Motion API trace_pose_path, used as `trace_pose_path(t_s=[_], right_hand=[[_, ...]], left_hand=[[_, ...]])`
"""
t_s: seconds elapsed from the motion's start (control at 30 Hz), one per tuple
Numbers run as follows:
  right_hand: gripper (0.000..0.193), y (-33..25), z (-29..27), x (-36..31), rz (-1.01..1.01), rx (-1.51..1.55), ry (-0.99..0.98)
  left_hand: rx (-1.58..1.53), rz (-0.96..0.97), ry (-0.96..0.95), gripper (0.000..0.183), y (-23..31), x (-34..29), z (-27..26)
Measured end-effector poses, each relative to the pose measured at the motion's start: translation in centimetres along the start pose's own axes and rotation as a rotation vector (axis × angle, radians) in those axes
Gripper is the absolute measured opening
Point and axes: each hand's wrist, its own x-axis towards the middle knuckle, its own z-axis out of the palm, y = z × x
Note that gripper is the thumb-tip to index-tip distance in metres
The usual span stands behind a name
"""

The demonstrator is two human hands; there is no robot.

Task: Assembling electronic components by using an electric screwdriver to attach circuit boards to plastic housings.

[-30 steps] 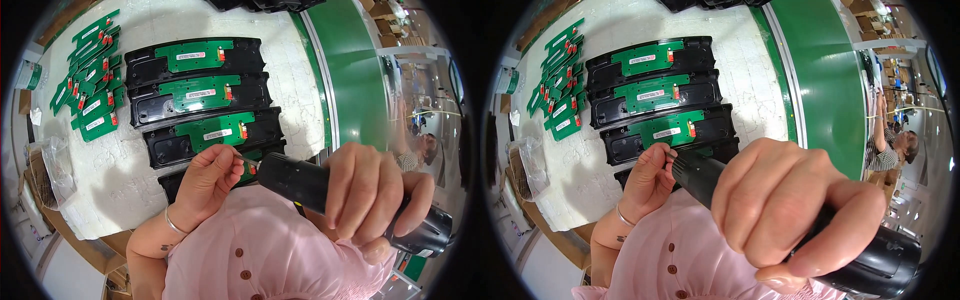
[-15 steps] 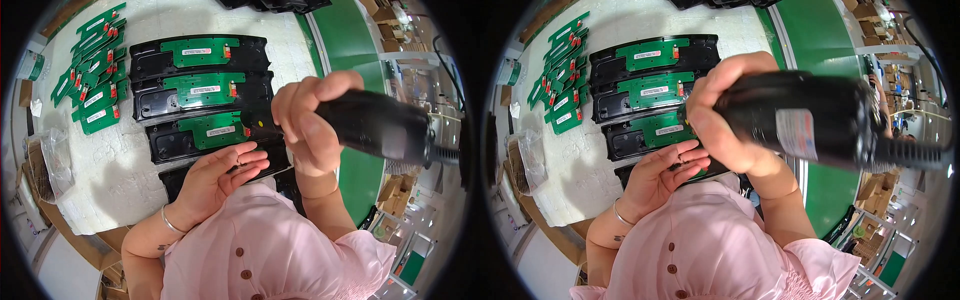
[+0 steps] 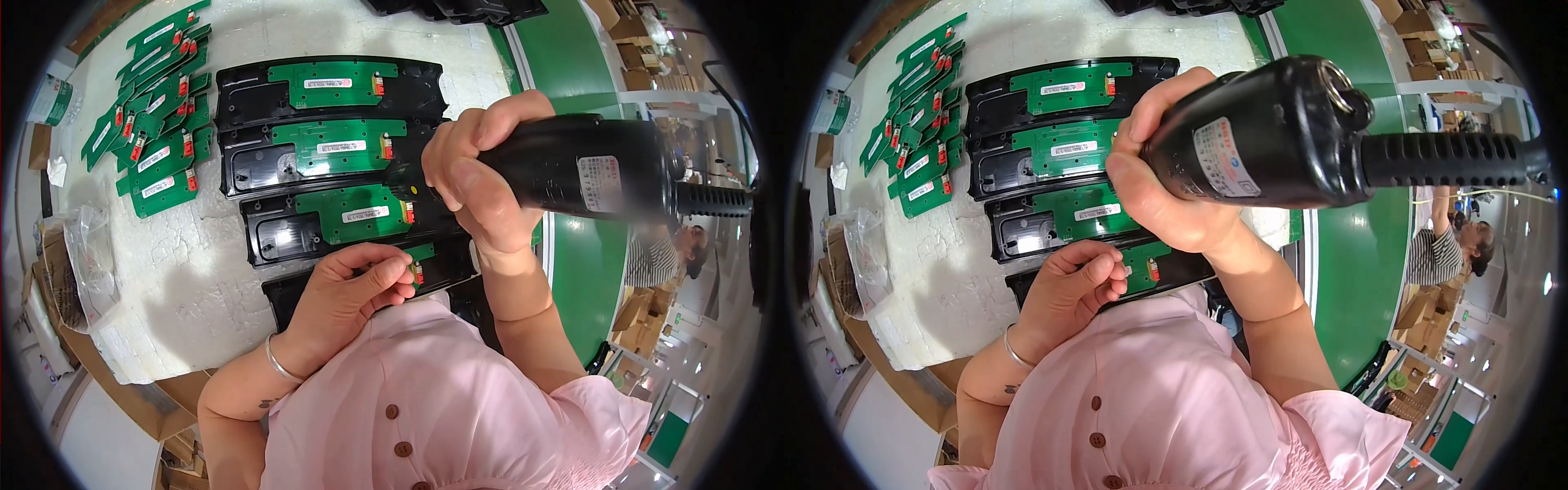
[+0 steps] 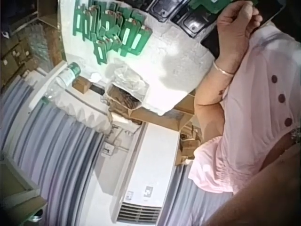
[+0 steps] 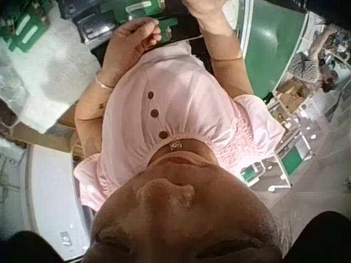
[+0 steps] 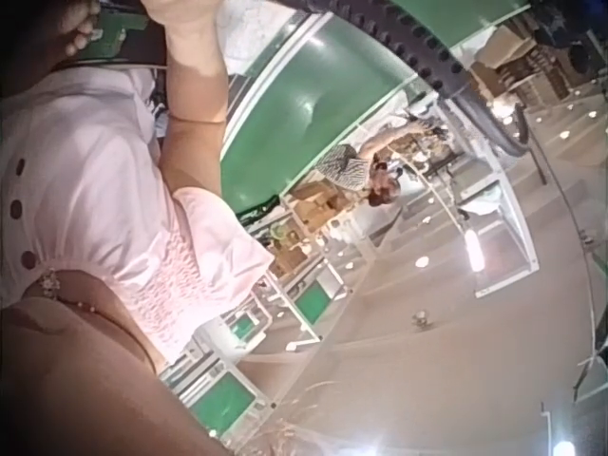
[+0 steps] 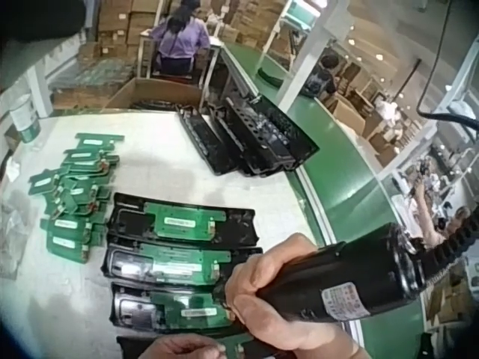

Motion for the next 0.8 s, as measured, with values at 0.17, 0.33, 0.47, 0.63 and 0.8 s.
trace_pose_path(t_s=[0.17,0.33,0.47,0.63,0.8], right_hand=[[0.025,0.1,0.1,0.1,-0.016,0.058,0.038],[0.037,-4.2,-0.9,-0.3,-0.143,0.479,-0.312],[0.031,-7.7,-0.3,-1.0,-0.262,0.322,-0.254],[0.032,-7.1,0.6,-1.5,-0.258,0.333,-0.216],[0.033,-7.2,0.6,-1.4,-0.227,0.291,-0.281]], left_hand=[[-0.045,0.010,0.028,0.019,0.6,-0.1,0.7],[-0.118,0.075,0.036,0.019,0.4,0.0,0.3],[-0.219,0.071,0.008,0.017,0.4,0.4,0.3],[-0.271,0.089,-0.038,0.016,0.2,0.3,0.1],[-0.272,0.070,-0.160,0.027,-0.1,0.2,-0.1]])
